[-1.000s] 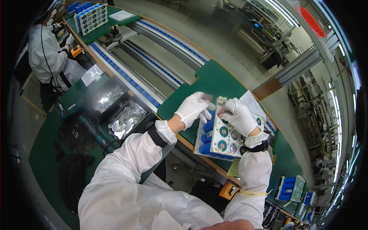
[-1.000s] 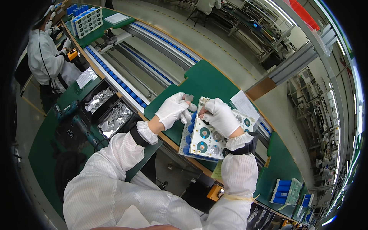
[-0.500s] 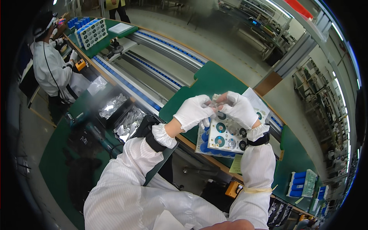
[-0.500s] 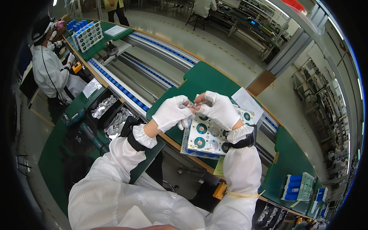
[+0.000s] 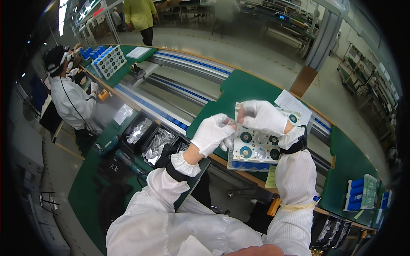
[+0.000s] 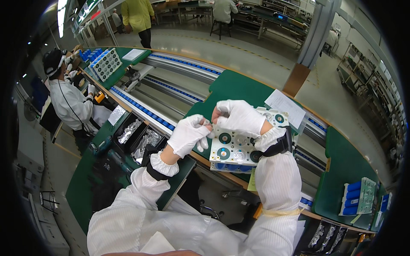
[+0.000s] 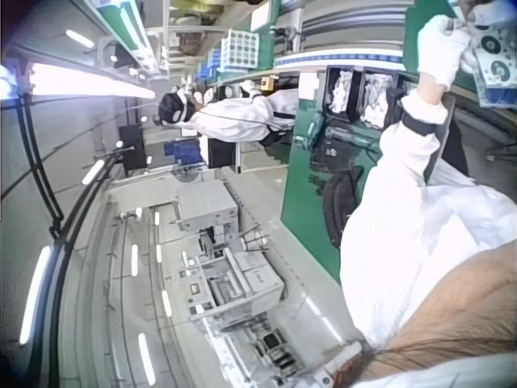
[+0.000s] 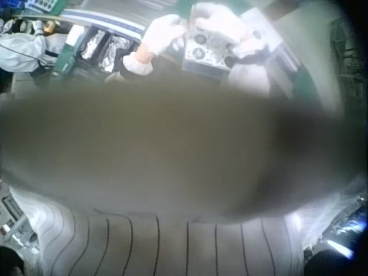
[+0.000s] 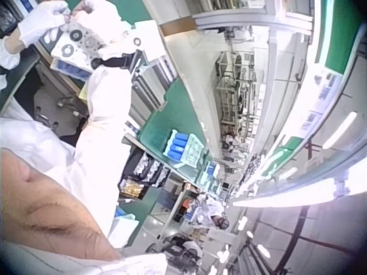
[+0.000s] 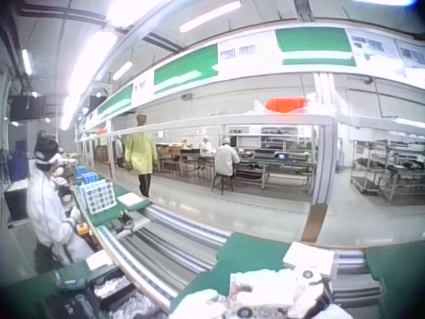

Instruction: Assembling electronic components onto battery modules using a power screwdriver.

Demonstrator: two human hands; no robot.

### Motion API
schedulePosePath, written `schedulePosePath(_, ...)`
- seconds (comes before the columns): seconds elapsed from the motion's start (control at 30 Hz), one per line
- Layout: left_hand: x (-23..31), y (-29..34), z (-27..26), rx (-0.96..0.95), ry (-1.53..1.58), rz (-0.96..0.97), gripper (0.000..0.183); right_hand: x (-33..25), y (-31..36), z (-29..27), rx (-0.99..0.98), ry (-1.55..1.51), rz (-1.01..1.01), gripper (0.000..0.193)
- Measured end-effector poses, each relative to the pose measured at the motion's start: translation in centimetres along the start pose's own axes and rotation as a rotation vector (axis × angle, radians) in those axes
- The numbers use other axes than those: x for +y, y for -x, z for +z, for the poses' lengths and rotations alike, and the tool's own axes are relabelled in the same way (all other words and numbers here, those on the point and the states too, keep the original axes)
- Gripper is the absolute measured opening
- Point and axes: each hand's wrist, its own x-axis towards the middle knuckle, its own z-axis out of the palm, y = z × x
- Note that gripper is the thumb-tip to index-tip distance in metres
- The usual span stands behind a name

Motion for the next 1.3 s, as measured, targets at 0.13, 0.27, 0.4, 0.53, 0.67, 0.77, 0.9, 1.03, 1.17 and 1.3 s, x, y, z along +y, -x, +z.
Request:
schedulePosePath(0.13,-1.0,0.5,0.1,0.038,-0.121,-0.051,0.014,-0.2,0.4,0.2,-0.095,0.263,0.038,0.012)
schedulePosePath(0.27,-1.9,0.4,0.3,0.067,-0.207,-0.063,0.012,-0.4,0.5,0.0,-0.157,0.355,0.070,0.014)
schedulePosePath(0.4,-1.5,0.5,0.8,0.060,-0.171,-0.152,0.016,0.1,0.6,0.0,-0.214,0.407,0.048,0.014)
schedulePosePath(0.53,-2.7,0.0,-0.2,0.013,-0.048,-0.218,0.019,0.0,0.8,0.0,-0.232,0.335,0.037,0.012)
schedulePosePath(0.67,-2.8,0.5,-0.2,-0.055,0.043,-0.146,0.020,1.2,0.4,0.3,-0.088,0.368,-0.046,0.012)
schedulePosePath(0.77,-2.0,1.9,0.4,0.042,0.131,-0.076,0.023,1.1,0.3,-0.1,-0.014,0.316,-0.093,0.015)
schedulePosePath(0.9,-0.9,3.1,0.4,0.068,-0.177,0.008,0.026,0.3,0.7,-0.2,-0.011,0.256,-0.089,0.014)
schedulePosePath(1.03,-1.9,2.6,-0.1,0.176,-0.428,0.321,0.020,-0.5,0.9,-0.2,-0.124,0.219,-0.030,0.015)
schedulePosePath(1.17,-0.9,2.6,1.9,0.232,-0.055,0.161,0.019,-0.3,1.1,-0.1,-0.164,0.165,-0.073,0.019)
schedulePosePath(1.3,-0.7,2.4,2.5,0.239,-0.048,0.141,0.016,-0.8,1.3,-0.5,-0.069,0.199,-0.059,0.018)
